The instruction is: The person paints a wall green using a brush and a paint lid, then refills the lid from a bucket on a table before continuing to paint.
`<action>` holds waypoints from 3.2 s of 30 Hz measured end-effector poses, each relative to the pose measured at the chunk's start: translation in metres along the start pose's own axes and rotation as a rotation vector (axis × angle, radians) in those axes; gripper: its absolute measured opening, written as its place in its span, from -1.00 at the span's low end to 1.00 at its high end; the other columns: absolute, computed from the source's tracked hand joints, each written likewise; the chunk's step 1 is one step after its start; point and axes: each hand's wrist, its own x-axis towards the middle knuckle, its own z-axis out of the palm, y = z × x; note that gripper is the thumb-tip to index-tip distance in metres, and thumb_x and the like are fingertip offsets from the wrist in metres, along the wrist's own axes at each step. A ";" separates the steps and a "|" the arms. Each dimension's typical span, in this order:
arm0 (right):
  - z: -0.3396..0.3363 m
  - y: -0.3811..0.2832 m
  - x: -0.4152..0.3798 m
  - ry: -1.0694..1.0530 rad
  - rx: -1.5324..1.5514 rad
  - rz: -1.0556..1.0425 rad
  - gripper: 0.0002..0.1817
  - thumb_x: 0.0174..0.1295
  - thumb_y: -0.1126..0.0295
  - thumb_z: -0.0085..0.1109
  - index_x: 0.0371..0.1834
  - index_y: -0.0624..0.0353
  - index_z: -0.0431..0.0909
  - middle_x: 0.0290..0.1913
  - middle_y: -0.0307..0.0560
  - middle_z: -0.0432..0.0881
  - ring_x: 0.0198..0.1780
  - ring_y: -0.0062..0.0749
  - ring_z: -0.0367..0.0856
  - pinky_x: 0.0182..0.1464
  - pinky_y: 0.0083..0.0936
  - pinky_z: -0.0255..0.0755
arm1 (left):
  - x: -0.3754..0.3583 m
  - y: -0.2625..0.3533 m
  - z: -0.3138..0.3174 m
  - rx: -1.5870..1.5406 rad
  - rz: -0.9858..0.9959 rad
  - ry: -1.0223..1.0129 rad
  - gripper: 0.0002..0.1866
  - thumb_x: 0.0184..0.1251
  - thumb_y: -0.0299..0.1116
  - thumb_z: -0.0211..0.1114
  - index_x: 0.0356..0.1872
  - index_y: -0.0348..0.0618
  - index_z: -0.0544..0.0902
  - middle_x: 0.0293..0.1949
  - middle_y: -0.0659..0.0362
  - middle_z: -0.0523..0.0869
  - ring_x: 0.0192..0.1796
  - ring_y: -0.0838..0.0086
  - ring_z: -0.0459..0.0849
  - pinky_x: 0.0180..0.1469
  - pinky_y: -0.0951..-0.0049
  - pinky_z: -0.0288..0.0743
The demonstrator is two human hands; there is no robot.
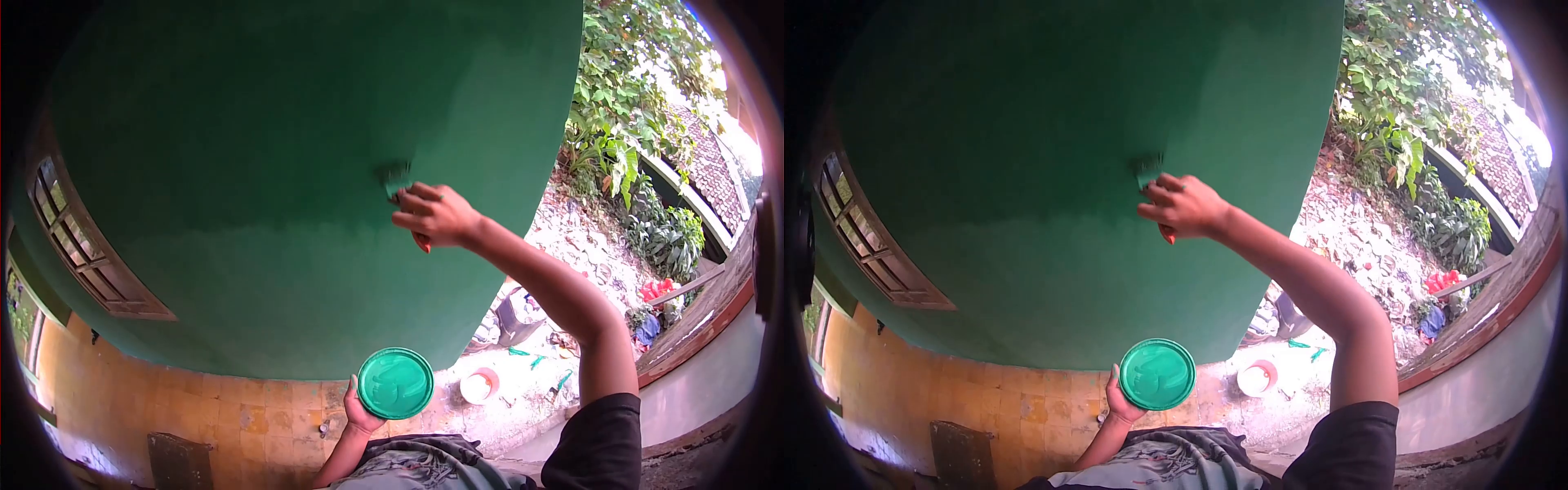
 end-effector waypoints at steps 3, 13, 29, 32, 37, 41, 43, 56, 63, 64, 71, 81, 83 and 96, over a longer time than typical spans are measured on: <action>0.004 -0.015 -0.012 -0.276 0.441 0.277 -0.83 0.04 0.54 0.23 -0.30 0.04 0.56 -0.34 -0.16 0.67 -0.26 -0.20 0.68 -0.32 -0.32 0.61 | -0.003 0.000 0.002 -0.020 -0.013 -0.007 -0.14 0.56 0.34 -0.03 0.60 -0.13 0.29 0.57 -0.13 0.36 0.56 -0.10 0.36 0.56 -0.30 0.22; -0.071 0.050 0.019 0.462 -0.197 0.121 -0.73 -0.11 0.53 0.31 -0.31 0.04 0.51 -0.11 -0.08 0.68 -0.21 -0.17 0.65 -0.24 -0.35 0.66 | -0.018 -0.007 -0.008 -0.056 0.005 0.016 -0.15 0.58 0.33 -0.06 0.61 -0.13 0.28 0.58 -0.14 0.34 0.58 -0.10 0.34 0.57 -0.31 0.21; -0.056 0.058 0.006 0.537 0.179 0.326 -0.83 0.06 0.69 0.31 -0.38 0.13 0.64 -0.48 -0.17 0.63 -0.52 -0.36 0.62 -0.47 -0.45 0.46 | -0.018 -0.007 -0.006 -0.076 -0.028 0.004 -0.19 0.58 0.30 -0.02 0.57 -0.12 0.35 0.53 -0.11 0.42 0.53 -0.05 0.42 0.55 -0.25 0.27; -0.044 0.050 0.005 0.775 0.236 0.485 -0.84 0.09 0.70 0.36 -0.38 0.19 0.62 -0.45 -0.15 0.66 -0.49 -0.49 0.65 -0.44 -0.56 0.47 | -0.018 -0.010 -0.007 -0.083 -0.037 0.007 -0.18 0.58 0.31 -0.02 0.57 -0.12 0.35 0.53 -0.10 0.42 0.53 -0.05 0.42 0.55 -0.24 0.27; 0.014 -0.023 -0.029 0.821 0.373 0.747 -0.77 0.10 0.69 0.40 -0.50 0.26 0.49 -0.55 -0.12 0.56 -0.56 -0.61 0.51 -0.48 -0.59 0.37 | -0.017 -0.010 -0.009 -0.079 -0.042 0.041 -0.18 0.58 0.32 -0.03 0.57 -0.12 0.35 0.53 -0.09 0.43 0.52 -0.05 0.43 0.55 -0.24 0.27; 0.041 -0.070 -0.044 0.519 0.536 0.953 -0.72 0.11 0.70 0.35 -0.59 0.26 0.40 -0.61 -0.16 0.59 -0.57 -0.67 0.53 -0.46 -0.63 0.43 | -0.013 -0.009 -0.008 -0.064 -0.036 0.025 -0.18 0.58 0.32 -0.05 0.57 -0.12 0.35 0.53 -0.10 0.43 0.53 -0.06 0.42 0.55 -0.24 0.27; 0.040 -0.058 -0.044 0.451 0.758 1.091 -0.73 0.10 0.70 0.33 -0.59 0.27 0.41 -0.60 -0.14 0.61 -0.56 -0.61 0.60 -0.47 -0.60 0.47 | -0.012 -0.008 -0.005 -0.065 -0.047 0.036 -0.18 0.59 0.32 -0.06 0.58 -0.12 0.34 0.53 -0.10 0.42 0.53 -0.06 0.41 0.55 -0.24 0.27; 0.000 -0.007 0.006 0.792 0.071 0.514 -0.83 0.15 0.71 0.31 -0.42 0.21 0.54 -0.55 -0.14 0.53 -0.60 -0.36 0.49 -0.48 -0.47 0.40 | -0.010 -0.007 -0.006 -0.060 -0.016 0.011 -0.18 0.57 0.31 0.00 0.57 -0.13 0.35 0.52 -0.11 0.43 0.52 -0.06 0.42 0.55 -0.25 0.26; 0.038 -0.066 -0.027 0.489 0.534 0.912 -0.85 0.11 0.61 0.36 -0.49 0.22 0.55 -0.57 -0.13 0.55 -0.57 -0.43 0.48 -0.44 -0.49 0.42 | -0.011 -0.005 -0.003 -0.040 -0.030 0.027 -0.16 0.55 0.33 0.01 0.57 -0.13 0.35 0.53 -0.10 0.43 0.53 -0.06 0.41 0.55 -0.25 0.26; 0.028 -0.060 -0.020 0.420 0.677 1.010 -0.82 0.10 0.63 0.38 -0.53 0.26 0.54 -0.58 -0.18 0.56 -0.54 -0.61 0.48 -0.41 -0.59 0.42 | -0.010 -0.004 -0.002 -0.038 -0.036 0.026 -0.16 0.55 0.33 0.01 0.57 -0.13 0.35 0.53 -0.10 0.43 0.53 -0.06 0.41 0.55 -0.25 0.26; -0.036 0.017 0.036 0.876 0.459 0.759 -0.84 0.18 0.65 0.37 -0.48 0.27 0.58 -0.60 -0.14 0.55 -0.58 -0.54 0.44 -0.44 -0.56 0.38 | -0.012 -0.003 -0.001 -0.030 -0.020 -0.003 -0.16 0.57 0.33 -0.05 0.59 -0.14 0.31 0.55 -0.12 0.39 0.55 -0.07 0.39 0.55 -0.26 0.26; 0.036 -0.064 -0.059 0.036 0.249 0.477 -0.72 -0.17 0.56 0.23 -0.33 0.06 0.49 -0.30 -0.14 0.60 -0.26 -0.16 0.66 -0.42 -0.20 0.51 | -0.020 -0.007 -0.009 -0.081 0.061 0.009 -0.16 0.58 0.31 -0.02 0.58 -0.17 0.32 0.55 -0.13 0.39 0.54 -0.08 0.39 0.56 -0.25 0.24; 0.035 -0.061 -0.069 -0.036 0.460 0.489 -0.76 -0.13 0.57 0.21 -0.35 0.08 0.49 -0.35 -0.13 0.59 -0.28 -0.15 0.66 -0.42 -0.19 0.52 | -0.021 -0.006 -0.008 -0.083 0.047 0.005 -0.16 0.58 0.31 -0.02 0.58 -0.17 0.32 0.55 -0.13 0.39 0.54 -0.08 0.39 0.56 -0.25 0.23; 0.010 -0.027 -0.056 0.132 0.056 0.254 -0.54 -0.16 0.56 0.31 -0.06 0.11 0.62 0.22 -0.07 0.66 0.17 -0.15 0.68 0.00 -0.28 0.73 | -0.020 -0.007 -0.001 -0.092 0.040 0.019 -0.19 0.60 0.29 -0.07 0.58 -0.17 0.32 0.54 -0.12 0.40 0.54 -0.07 0.40 0.56 -0.23 0.26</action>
